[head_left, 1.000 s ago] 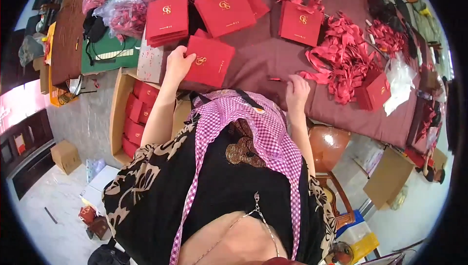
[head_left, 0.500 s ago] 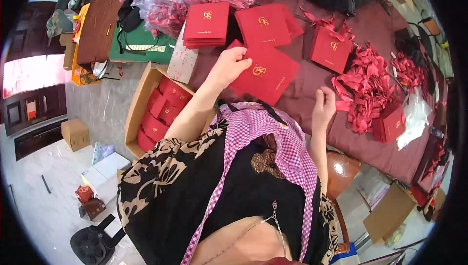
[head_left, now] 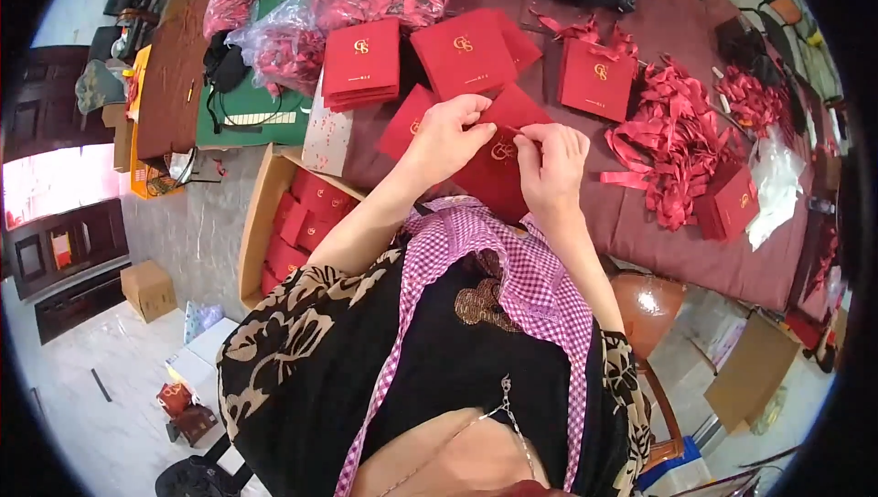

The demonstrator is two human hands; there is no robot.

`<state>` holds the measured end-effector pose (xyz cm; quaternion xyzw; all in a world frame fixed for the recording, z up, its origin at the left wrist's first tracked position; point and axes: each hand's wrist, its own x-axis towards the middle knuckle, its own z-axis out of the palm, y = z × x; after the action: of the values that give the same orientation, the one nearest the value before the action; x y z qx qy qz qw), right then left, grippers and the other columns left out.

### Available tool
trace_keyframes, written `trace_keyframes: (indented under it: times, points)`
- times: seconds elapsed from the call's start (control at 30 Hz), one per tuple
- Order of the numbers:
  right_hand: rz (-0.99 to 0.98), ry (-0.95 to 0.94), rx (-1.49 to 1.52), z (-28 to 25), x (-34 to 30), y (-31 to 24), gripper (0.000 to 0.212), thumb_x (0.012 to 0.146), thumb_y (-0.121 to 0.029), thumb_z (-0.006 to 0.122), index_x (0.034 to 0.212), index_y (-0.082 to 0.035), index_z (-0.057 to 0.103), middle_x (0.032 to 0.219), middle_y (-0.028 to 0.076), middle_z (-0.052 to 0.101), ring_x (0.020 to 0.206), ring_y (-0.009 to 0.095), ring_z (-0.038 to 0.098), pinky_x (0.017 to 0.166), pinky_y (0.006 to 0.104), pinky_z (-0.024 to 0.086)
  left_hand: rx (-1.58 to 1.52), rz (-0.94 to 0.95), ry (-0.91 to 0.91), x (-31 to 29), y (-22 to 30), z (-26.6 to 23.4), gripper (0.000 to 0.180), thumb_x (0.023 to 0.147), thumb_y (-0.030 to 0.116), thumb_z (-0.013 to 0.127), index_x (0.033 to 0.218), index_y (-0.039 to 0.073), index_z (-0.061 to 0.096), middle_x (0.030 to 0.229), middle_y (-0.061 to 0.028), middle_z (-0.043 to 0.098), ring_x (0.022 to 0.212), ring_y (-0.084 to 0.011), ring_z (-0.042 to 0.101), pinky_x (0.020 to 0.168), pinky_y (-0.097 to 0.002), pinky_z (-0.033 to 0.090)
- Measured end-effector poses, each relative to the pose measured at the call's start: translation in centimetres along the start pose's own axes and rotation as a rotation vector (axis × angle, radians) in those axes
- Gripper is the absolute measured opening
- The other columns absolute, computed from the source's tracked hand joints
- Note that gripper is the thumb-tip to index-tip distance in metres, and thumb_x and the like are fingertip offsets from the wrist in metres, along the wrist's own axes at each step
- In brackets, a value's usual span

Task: The person assembles gift bags by unfolding red paper bags, shaping them, and threading ribbon handles through the openings by hand.

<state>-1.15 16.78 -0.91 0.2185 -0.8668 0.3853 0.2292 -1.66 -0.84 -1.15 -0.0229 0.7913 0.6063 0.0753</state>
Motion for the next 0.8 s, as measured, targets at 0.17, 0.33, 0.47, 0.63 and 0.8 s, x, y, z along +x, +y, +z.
trace_keyframes:
  times: [0.17, 0.33, 0.47, 0.63, 0.8]
  points:
    - [0.047, 0.052, 0.04, -0.1, 0.1, -0.1, 0.017, 0.072, -0.005, 0.069, 0.082, -0.008, 0.057, 0.076, 0.005, 0.058, 0.076, 0.025, 0.057, 0.077, 0.0375, 0.037, 0.11, 0.042, 0.015, -0.9, 2.0, 0.4, 0.031, 0.082, 0.007, 0.066, 0.111, -0.003, 0.058, 0.102, -0.0077, 0.066, 0.093, -0.0132, 0.06, 0.082, -0.0278, 0.048]
    - [0.043, 0.065, 0.035, 0.0, 0.5, 0.1, 0.017, 0.071, -0.005, 0.07, 0.081, -0.008, 0.056, 0.075, 0.005, 0.058, 0.075, 0.025, 0.056, 0.077, 0.0374, 0.037, 0.156, 0.097, 0.024, -0.9, 2.9, 0.8, 0.035, 0.082, 0.01, 0.067, 0.113, -0.002, 0.058, 0.104, -0.0127, 0.066, 0.097, -0.0193, 0.062, 0.082, -0.0309, 0.05]
    - [0.04, 0.04, 0.014, -0.4, 0.9, 0.7, 0.018, 0.071, -0.005, 0.07, 0.08, -0.008, 0.054, 0.074, 0.005, 0.057, 0.074, 0.025, 0.056, 0.076, 0.0385, 0.037, 0.199, 0.144, 0.021, -0.6, 3.4, 1.2, 0.035, 0.082, 0.009, 0.066, 0.114, -0.003, 0.058, 0.102, -0.0165, 0.066, 0.096, -0.0223, 0.064, 0.081, -0.0315, 0.051]
    - [-0.003, -0.036, -0.125, -1.9, 1.9, -0.1, 0.015, 0.07, -0.004, 0.066, 0.079, -0.007, 0.054, 0.073, 0.007, 0.058, 0.072, 0.026, 0.057, 0.076, 0.0403, 0.037, 0.442, 0.454, 0.124, -0.7, 3.5, 2.1, 0.029, 0.077, 0.006, 0.063, 0.105, -0.001, 0.06, 0.085, -0.018, 0.063, 0.078, -0.0315, 0.061, 0.07, -0.0393, 0.048]
    - [-0.042, -0.05, -0.183, -1.9, 1.3, -0.4, 0.017, 0.071, -0.008, 0.065, 0.077, -0.007, 0.049, 0.068, 0.01, 0.056, 0.067, 0.029, 0.056, 0.072, 0.0431, 0.039, 0.527, 0.599, 0.106, -1.0, 2.9, 3.0, 0.029, 0.075, 0.001, 0.059, 0.104, -0.003, 0.059, 0.082, -0.0183, 0.062, 0.076, -0.0353, 0.058, 0.068, -0.0418, 0.045]
